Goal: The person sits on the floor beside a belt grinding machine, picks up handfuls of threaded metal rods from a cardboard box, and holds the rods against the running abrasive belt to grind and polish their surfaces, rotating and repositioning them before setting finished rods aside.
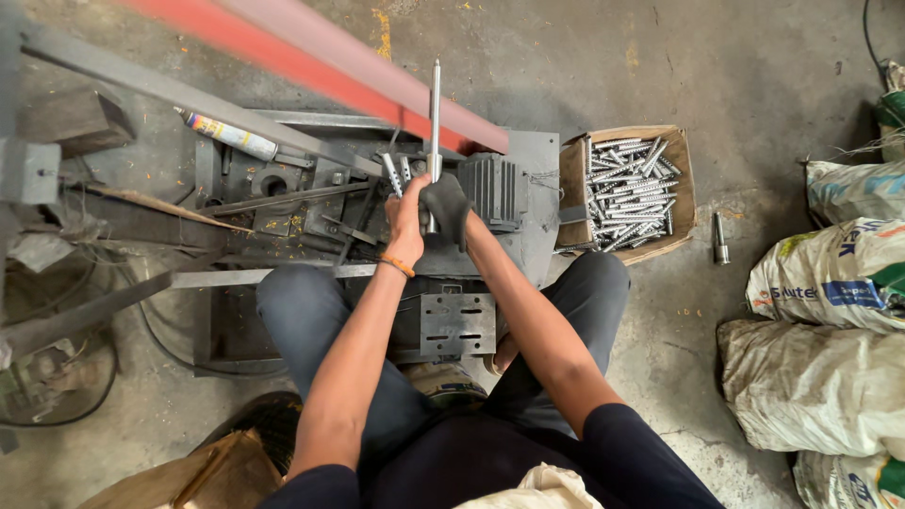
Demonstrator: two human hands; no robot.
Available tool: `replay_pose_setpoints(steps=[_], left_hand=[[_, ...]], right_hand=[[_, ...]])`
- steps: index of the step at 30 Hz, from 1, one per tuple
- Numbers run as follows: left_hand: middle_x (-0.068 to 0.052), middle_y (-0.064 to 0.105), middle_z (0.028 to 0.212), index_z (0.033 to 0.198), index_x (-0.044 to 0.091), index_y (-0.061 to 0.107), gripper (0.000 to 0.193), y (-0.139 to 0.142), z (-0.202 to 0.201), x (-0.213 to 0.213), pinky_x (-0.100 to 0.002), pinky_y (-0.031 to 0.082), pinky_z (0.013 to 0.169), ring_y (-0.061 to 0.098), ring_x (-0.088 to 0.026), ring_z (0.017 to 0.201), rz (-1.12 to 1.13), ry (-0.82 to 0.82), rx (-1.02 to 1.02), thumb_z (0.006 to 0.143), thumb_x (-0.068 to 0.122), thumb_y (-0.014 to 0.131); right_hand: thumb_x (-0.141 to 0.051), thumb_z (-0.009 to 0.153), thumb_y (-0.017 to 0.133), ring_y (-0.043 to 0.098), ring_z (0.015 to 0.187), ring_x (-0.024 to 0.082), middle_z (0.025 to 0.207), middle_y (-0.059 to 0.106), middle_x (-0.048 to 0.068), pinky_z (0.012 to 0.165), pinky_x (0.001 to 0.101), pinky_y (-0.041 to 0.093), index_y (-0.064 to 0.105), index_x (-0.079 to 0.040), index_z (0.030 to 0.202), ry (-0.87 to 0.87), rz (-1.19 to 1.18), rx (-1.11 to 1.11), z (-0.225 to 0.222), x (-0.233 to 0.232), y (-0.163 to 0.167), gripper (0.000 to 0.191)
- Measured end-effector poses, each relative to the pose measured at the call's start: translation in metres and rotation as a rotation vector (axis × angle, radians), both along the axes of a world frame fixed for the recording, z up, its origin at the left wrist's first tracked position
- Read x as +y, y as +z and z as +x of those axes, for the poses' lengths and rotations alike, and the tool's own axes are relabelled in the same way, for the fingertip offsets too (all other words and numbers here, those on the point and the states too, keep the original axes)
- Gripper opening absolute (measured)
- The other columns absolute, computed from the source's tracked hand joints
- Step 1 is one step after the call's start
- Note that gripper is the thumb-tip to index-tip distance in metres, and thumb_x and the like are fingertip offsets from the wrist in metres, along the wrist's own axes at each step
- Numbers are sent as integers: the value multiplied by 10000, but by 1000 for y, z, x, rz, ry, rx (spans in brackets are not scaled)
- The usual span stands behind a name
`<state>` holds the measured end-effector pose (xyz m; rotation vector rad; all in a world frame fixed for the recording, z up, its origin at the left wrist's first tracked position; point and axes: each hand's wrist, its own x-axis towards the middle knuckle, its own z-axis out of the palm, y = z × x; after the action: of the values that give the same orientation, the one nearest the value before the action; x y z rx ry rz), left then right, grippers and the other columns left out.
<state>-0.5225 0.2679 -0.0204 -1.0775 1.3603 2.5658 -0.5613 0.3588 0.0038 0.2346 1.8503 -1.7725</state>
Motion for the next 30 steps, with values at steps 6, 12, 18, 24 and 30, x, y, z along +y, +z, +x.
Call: replay_pose_setpoints(steps=[6, 12, 18, 24, 30], left_hand=[[-34, 664, 870, 928, 2, 666, 499, -4, -29, -2, -295, 494, 669, 599, -126, 740, -118, 9, -36, 685, 385, 874], [-24, 635, 820, 858, -19, 661, 511, 4, -46, -6, -316, 485, 665, 542, -128, 709, -205, -4, 45, 671, 409, 867], [-6, 559, 734, 721, 27, 612, 447, 19, -54, -14, -341, 430, 586, 475, -134, 646, -229, -8, 82, 702, 390, 872], [-3, 604, 709, 703, 46, 637, 402, 23, -58, -19, -327, 457, 573, 520, -124, 617, -251, 11, 81, 688, 369, 876], [3, 628, 711, 751, 67, 634, 392, 27, -60, -27, -312, 498, 589, 564, -103, 622, -305, 61, 79, 700, 352, 899]], right_hand=[[-158, 885, 665, 555, 493, 126, 631, 605, 49, 419, 312, 445, 642, -24, 769, 66, -79, 118, -22, 7, -4, 179], [-146, 859, 674, 506, 455, 126, 623, 550, 16, 402, 309, 411, 575, -84, 777, 16, -289, -33, -37, 1, 6, 143], [-212, 916, 631, 518, 488, 105, 634, 557, 10, 434, 293, 427, 582, -73, 766, 90, -219, 64, -44, -2, 16, 211], [-149, 923, 594, 581, 620, 103, 712, 554, -15, 521, 277, 459, 586, -79, 886, 501, 247, 1067, -51, 6, 12, 80], [-138, 941, 586, 486, 492, 123, 635, 506, 6, 432, 303, 393, 520, -78, 768, 163, -145, 151, -53, -16, 10, 195]])
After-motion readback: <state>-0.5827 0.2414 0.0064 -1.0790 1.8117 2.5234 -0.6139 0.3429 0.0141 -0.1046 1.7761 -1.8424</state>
